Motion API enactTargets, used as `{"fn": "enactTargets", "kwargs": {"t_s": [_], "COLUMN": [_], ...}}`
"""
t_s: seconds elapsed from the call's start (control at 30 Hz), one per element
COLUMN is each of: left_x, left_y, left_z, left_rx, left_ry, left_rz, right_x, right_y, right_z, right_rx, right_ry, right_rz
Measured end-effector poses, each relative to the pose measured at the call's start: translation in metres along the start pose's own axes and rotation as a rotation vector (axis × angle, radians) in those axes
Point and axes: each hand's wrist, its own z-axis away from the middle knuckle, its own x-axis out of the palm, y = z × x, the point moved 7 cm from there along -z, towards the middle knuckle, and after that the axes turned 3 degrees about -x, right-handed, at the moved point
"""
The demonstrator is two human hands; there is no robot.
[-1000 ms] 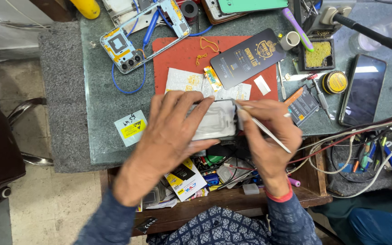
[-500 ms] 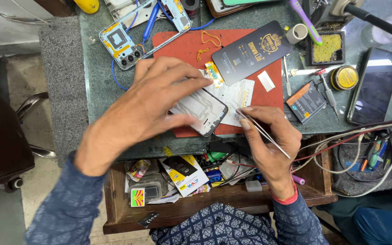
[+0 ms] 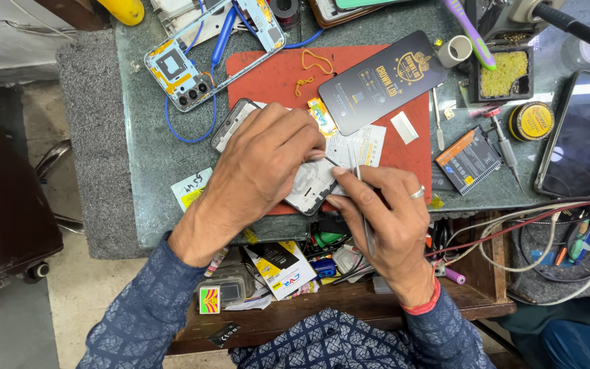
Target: The person connects a charging cable to a disassembled smartphone, then removes the screen and uses a metal tool to scrape adhesive from the phone frame. The person handles the phone, screen, and tools throughout the clip.
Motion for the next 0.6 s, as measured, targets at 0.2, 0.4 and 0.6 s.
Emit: {"fn": "enactTargets", "kwargs": {"t_s": [0.2,0.4,0.6], "left_x": [-0.003,-0.011,-0.040], "left_y": [0.000,-0.004,-0.011], "left_z": [0.001,0.012,0.061], "left_rx": [-0.045,-0.174,-0.260], "left_ry": [0.035,0.078,0.287], "left_rz": [0.045,0.119,-0.043], "right_x": [0.002,0.001,-0.010], "right_y": [-0.001,-0.002,0.000], "right_z": [0.000,0.000,-0.001], "right_rx": [-0.005,0.018,0.035], "right_ry": [0.002,0.017,0.093], "right_rz": [0.043,0.028,-0.103]}}
